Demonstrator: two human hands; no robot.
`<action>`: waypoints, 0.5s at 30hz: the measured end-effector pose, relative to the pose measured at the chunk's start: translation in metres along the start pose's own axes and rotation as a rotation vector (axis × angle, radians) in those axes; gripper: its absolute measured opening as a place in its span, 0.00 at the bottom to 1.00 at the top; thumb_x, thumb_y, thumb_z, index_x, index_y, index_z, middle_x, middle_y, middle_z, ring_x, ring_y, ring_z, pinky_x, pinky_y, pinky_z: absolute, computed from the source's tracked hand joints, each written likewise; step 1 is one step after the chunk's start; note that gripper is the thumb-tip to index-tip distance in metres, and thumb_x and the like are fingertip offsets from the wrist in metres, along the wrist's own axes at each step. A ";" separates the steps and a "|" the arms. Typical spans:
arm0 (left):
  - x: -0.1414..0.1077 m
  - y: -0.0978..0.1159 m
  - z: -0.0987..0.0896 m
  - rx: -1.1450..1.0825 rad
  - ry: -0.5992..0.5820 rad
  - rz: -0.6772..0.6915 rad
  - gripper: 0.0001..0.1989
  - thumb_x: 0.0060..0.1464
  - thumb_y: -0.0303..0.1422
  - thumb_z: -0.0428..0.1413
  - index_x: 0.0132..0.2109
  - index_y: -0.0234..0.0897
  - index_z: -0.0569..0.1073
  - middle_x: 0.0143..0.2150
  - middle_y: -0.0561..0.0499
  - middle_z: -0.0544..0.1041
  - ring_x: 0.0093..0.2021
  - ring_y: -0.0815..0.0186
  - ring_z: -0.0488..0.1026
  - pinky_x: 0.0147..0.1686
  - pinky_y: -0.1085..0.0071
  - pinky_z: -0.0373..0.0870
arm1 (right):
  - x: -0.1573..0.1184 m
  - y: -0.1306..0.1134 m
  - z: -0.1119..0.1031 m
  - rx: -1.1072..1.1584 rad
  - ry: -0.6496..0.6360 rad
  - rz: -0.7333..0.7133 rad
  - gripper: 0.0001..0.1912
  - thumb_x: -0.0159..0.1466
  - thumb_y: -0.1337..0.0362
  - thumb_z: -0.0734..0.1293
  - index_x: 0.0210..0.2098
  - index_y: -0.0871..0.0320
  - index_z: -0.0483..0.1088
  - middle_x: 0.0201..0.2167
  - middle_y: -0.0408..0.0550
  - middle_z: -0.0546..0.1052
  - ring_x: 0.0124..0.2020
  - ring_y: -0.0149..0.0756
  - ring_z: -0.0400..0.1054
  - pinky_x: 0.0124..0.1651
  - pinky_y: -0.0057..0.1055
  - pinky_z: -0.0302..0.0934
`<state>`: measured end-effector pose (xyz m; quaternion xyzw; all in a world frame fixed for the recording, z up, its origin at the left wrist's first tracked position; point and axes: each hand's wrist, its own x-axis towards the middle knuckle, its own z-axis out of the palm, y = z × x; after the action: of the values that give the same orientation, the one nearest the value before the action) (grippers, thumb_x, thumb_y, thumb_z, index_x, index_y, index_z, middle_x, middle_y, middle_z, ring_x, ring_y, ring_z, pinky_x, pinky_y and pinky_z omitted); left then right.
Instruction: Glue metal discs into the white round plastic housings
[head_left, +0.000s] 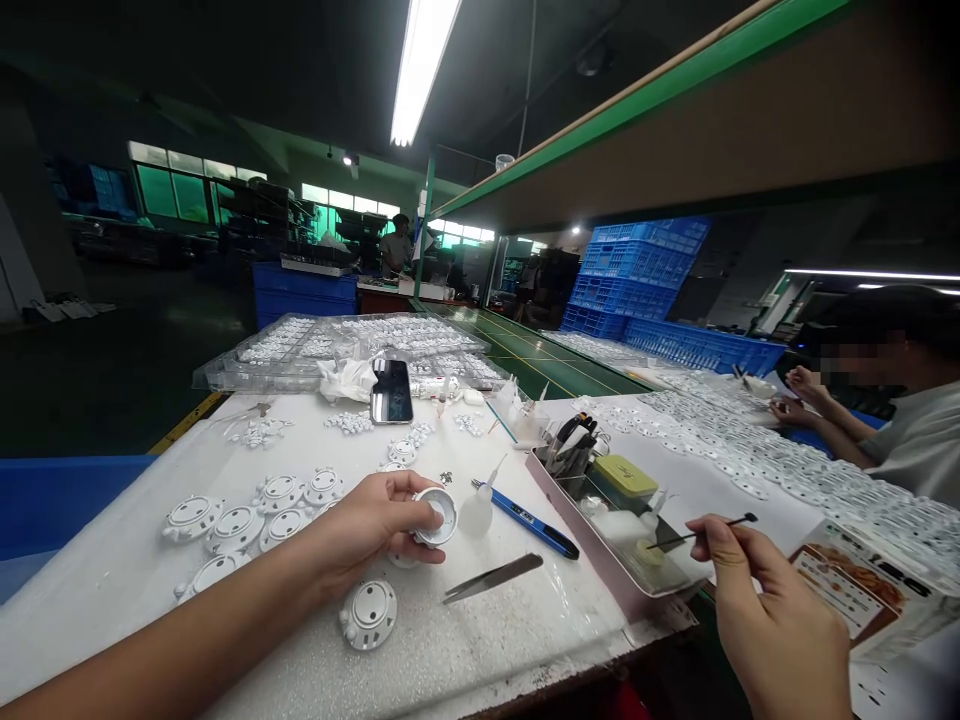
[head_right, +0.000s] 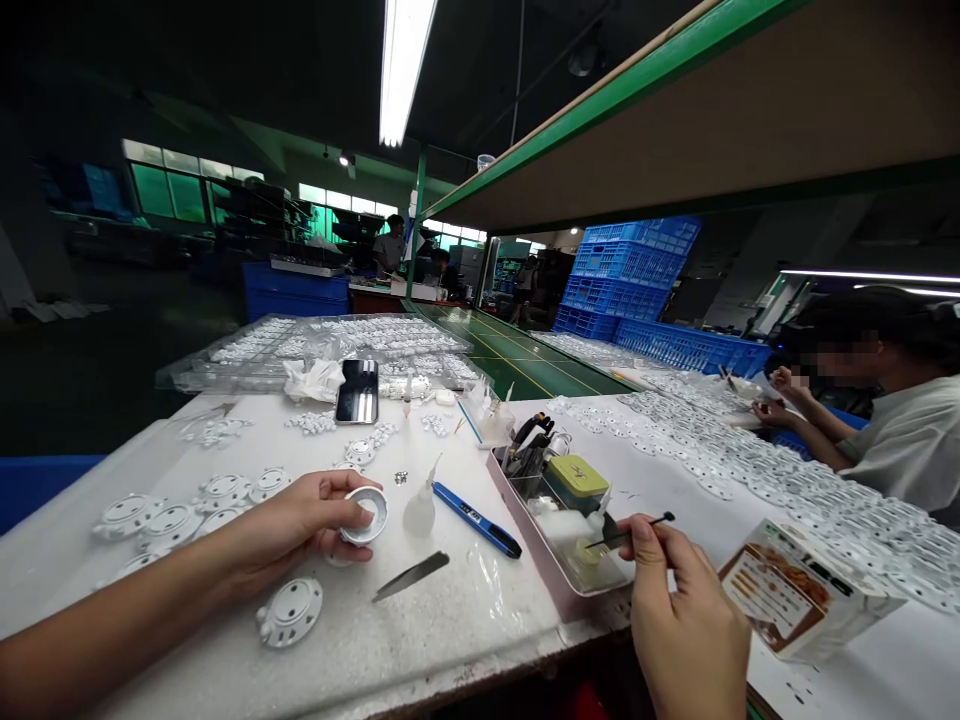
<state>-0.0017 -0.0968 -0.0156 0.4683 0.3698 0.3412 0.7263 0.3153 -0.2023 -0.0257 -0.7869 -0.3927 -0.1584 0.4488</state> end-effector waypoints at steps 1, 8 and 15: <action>0.000 0.000 0.000 0.001 -0.002 0.000 0.10 0.44 0.24 0.63 0.37 0.30 0.73 0.36 0.48 0.72 0.35 0.66 0.70 0.36 0.65 0.80 | -0.002 0.000 -0.001 -0.006 0.004 -0.001 0.26 0.58 0.40 0.56 0.31 0.52 0.73 0.30 0.48 0.77 0.28 0.45 0.69 0.32 0.37 0.58; -0.001 -0.002 0.000 0.010 -0.018 -0.008 0.10 0.43 0.23 0.62 0.36 0.30 0.73 0.35 0.48 0.73 0.34 0.66 0.71 0.36 0.65 0.80 | -0.012 -0.001 -0.005 -0.005 0.000 0.055 0.25 0.57 0.39 0.56 0.34 0.50 0.73 0.35 0.47 0.77 0.35 0.48 0.71 0.36 0.40 0.59; -0.001 -0.001 0.000 0.014 -0.020 -0.011 0.11 0.42 0.24 0.64 0.36 0.30 0.73 0.35 0.48 0.73 0.34 0.66 0.71 0.35 0.65 0.79 | -0.013 -0.006 -0.005 -0.068 0.006 0.039 0.24 0.57 0.40 0.56 0.32 0.50 0.73 0.31 0.49 0.77 0.29 0.48 0.69 0.33 0.40 0.58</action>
<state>-0.0022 -0.0980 -0.0166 0.4746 0.3675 0.3301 0.7285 0.3030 -0.2116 -0.0275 -0.8087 -0.3703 -0.1656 0.4259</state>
